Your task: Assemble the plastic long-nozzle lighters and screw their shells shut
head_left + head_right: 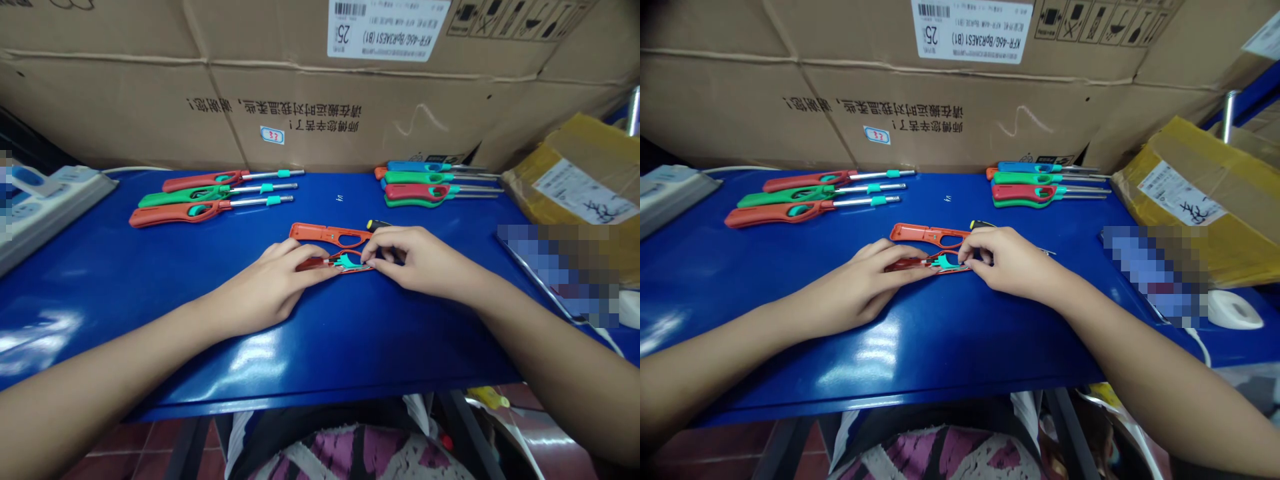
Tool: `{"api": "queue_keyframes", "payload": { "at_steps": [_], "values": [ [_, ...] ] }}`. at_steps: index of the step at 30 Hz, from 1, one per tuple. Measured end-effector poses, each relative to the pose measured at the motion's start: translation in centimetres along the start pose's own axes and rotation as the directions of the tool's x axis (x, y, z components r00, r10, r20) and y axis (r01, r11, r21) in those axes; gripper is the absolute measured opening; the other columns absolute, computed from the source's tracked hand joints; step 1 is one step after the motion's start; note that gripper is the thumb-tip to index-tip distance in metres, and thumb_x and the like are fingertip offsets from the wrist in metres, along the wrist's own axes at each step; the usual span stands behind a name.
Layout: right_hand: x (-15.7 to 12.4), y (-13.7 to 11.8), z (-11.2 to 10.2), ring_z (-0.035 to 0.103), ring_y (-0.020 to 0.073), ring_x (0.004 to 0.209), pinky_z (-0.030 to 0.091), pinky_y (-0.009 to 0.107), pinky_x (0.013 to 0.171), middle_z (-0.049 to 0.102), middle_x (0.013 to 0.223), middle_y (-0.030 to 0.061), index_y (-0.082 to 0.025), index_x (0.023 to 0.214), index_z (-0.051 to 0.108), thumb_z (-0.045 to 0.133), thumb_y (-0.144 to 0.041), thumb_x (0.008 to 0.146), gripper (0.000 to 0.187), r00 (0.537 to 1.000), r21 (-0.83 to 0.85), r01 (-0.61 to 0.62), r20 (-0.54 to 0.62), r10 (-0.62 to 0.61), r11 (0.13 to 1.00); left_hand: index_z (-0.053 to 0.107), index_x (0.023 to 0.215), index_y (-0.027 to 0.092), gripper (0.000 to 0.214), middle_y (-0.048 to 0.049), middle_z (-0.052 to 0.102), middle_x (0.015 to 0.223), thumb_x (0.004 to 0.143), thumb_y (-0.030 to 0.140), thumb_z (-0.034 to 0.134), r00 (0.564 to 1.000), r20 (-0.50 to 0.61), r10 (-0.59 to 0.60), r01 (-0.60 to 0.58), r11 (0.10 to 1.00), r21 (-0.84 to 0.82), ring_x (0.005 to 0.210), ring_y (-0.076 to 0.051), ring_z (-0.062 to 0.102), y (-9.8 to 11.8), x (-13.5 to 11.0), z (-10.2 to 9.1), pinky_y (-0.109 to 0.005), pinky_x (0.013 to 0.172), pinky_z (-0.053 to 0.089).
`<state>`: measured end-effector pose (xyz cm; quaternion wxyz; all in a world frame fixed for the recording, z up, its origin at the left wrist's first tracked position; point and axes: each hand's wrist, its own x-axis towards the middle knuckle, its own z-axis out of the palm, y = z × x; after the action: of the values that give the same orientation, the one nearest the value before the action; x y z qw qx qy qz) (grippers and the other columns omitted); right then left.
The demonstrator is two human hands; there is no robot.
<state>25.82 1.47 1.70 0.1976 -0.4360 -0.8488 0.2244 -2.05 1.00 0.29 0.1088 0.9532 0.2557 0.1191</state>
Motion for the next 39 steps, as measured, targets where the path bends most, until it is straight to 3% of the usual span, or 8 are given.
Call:
{"api": "queue_keyframes", "payload": {
  "at_steps": [6, 14, 27, 30, 33, 36, 39],
  "values": [
    [-0.1, 0.0, 0.3, 0.051, 0.0121, 0.063, 0.041, 0.025, 0.060, 0.062, 0.077, 0.0009, -0.019, 0.088, 0.071, 0.061, -0.013, 0.084, 0.013, 1.000, -0.029, 0.027, -0.015, -0.028, 0.999, 0.052, 0.146, 0.030, 0.056, -0.0108, 0.057, 0.138, 0.095, 0.008, 0.047, 1.000, 0.009, -0.005, 0.005, 0.998, 0.058, 0.120, -0.030, 0.051, 0.1, 0.0, -0.1, -0.050, 0.099, 0.048],
    [-0.4, -0.7, 0.4, 0.060, 0.0165, 0.083, 0.046, 0.028, 0.070, 0.068, 0.098, 0.0045, -0.021, 0.095, 0.070, 0.060, -0.019, 0.089, 0.011, 0.991, -0.085, 0.129, -0.007, -0.130, 0.988, 0.048, 0.149, 0.028, 0.056, -0.0116, 0.055, 0.140, 0.096, 0.009, 0.046, 0.999, 0.041, 0.013, -0.019, 0.989, 0.145, 0.118, -0.031, 0.051, 0.2, -0.2, -0.2, -0.050, 0.096, 0.049],
    [-0.1, -0.4, 0.5, 0.053, 0.0121, 0.064, 0.043, 0.026, 0.061, 0.067, 0.079, 0.0012, -0.020, 0.088, 0.072, 0.064, -0.018, 0.086, 0.009, 1.000, 0.001, 0.016, 0.001, -0.016, 1.000, 0.045, 0.151, 0.032, 0.062, -0.0115, 0.054, 0.140, 0.094, 0.009, 0.047, 0.999, 0.047, 0.021, -0.030, 0.982, 0.187, 0.117, -0.031, 0.051, 0.1, -0.3, -0.2, -0.047, 0.094, 0.048],
    [-0.1, -0.5, 0.5, 0.053, 0.0126, 0.066, 0.044, 0.026, 0.063, 0.068, 0.083, 0.0023, -0.020, 0.090, 0.071, 0.064, -0.018, 0.086, 0.008, 0.999, 0.022, 0.040, 0.007, -0.041, 0.999, 0.045, 0.151, 0.032, 0.061, -0.0116, 0.054, 0.140, 0.093, 0.009, 0.047, 0.999, 0.047, 0.024, -0.033, 0.980, 0.196, 0.117, -0.031, 0.051, 0.2, -0.3, -0.2, -0.046, 0.093, 0.047],
    [0.0, -0.3, 0.5, 0.056, 0.0144, 0.070, 0.046, 0.029, 0.066, 0.068, 0.092, 0.0048, -0.020, 0.094, 0.071, 0.061, -0.017, 0.089, 0.012, 0.991, 0.034, 0.100, -0.088, -0.097, 0.994, 0.045, 0.150, 0.031, 0.059, -0.0111, 0.055, 0.141, 0.095, 0.009, 0.045, 0.998, 0.050, 0.025, -0.034, 0.981, 0.189, 0.117, -0.030, 0.052, 0.2, -0.3, -0.3, -0.046, 0.093, 0.047],
    [0.3, 0.4, 0.6, 0.061, 0.0208, 0.089, 0.049, 0.038, 0.082, 0.067, 0.101, 0.0079, -0.022, 0.104, 0.073, 0.056, -0.014, 0.092, 0.022, 0.973, -0.101, 0.133, -0.176, -0.149, 0.986, 0.045, 0.148, 0.027, 0.051, -0.0090, 0.057, 0.142, 0.099, 0.012, 0.043, 1.000, 0.028, -0.004, 0.000, 0.992, 0.128, 0.120, -0.028, 0.053, 0.2, -0.2, -0.2, -0.043, 0.094, 0.046],
    [0.5, 1.4, 0.8, 0.057, 0.0269, 0.104, 0.047, 0.047, 0.092, 0.065, 0.111, 0.0095, -0.025, 0.105, 0.074, 0.061, -0.017, 0.091, 0.021, 0.979, -0.247, 0.100, -0.149, -0.140, 0.964, 0.049, 0.142, 0.022, 0.039, -0.0091, 0.060, 0.140, 0.104, 0.017, 0.041, 0.999, -0.008, -0.039, 0.040, 0.998, 0.048, 0.122, -0.026, 0.053, 0.2, -0.2, -0.3, -0.041, 0.096, 0.045]
  ]
}}
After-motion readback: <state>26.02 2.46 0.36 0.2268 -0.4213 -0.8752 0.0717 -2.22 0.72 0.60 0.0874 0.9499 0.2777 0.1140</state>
